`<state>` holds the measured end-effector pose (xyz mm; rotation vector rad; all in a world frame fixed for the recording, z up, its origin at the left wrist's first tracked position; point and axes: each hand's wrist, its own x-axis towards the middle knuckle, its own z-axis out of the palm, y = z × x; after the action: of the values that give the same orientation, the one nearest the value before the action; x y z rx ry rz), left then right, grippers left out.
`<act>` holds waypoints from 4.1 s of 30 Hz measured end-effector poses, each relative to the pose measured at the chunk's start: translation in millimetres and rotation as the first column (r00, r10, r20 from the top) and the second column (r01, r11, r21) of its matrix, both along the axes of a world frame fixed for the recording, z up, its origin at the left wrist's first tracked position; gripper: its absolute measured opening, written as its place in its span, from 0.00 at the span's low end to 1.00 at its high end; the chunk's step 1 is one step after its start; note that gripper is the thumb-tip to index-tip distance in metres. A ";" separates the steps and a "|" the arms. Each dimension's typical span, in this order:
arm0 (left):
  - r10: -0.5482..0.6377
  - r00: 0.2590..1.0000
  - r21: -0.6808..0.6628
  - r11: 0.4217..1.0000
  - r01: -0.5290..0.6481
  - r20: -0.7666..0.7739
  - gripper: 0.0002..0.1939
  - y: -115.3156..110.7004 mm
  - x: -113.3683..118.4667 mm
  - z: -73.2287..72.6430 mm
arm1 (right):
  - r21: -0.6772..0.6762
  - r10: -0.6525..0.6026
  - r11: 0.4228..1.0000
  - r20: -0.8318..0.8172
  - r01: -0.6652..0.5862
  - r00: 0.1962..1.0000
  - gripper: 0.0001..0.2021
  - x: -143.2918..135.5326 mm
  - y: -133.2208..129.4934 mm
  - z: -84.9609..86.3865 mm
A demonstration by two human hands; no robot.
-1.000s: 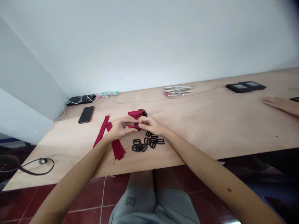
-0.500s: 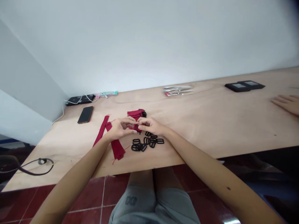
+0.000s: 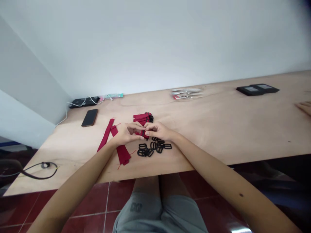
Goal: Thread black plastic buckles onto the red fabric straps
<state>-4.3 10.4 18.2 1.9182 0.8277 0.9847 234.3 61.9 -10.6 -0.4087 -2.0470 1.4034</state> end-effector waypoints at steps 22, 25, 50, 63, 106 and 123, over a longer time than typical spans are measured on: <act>0.151 0.967 -0.122 0.984 -0.127 0.207 0.21 4.0 3.1 -6.8 | -0.165 -0.125 0.981 -0.111 0.106 0.986 0.19 -8.1 -3.9 3.6; 0.100 0.975 -0.111 0.991 -0.079 0.199 0.21 3.6 5.2 -8.0 | -0.151 -0.100 0.985 -0.099 0.085 0.990 0.17 -7.4 -2.6 0.9; 0.193 0.948 -0.112 0.979 -0.169 0.252 0.23 1.0 5.1 -1.2 | -0.556 -0.188 0.831 -0.256 0.015 0.948 0.16 -10.4 -7.4 1.8; 0.223 0.954 -0.036 0.975 -0.220 0.203 0.22 2.9 8.8 -9.7 | -0.569 -0.174 0.821 -0.308 -0.035 0.936 0.18 -14.1 -9.7 6.7; 0.346 0.936 0.189 0.925 -0.329 -0.062 0.17 10.5 7.1 -21.3 | -0.395 -0.444 0.863 -0.298 0.314 0.845 0.10 -16.3 1.0 -2.2; 0.369 0.929 0.036 0.929 -0.369 0.021 0.22 9.4 6.3 -19.7 | -0.533 -0.496 0.806 -0.368 0.258 0.787 0.14 -13.8 -2.1 8.3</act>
<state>2.1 19.8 -1.4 1.8208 1.1990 1.2427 220.5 59.9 -2.3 -0.5641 -1.1230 1.5213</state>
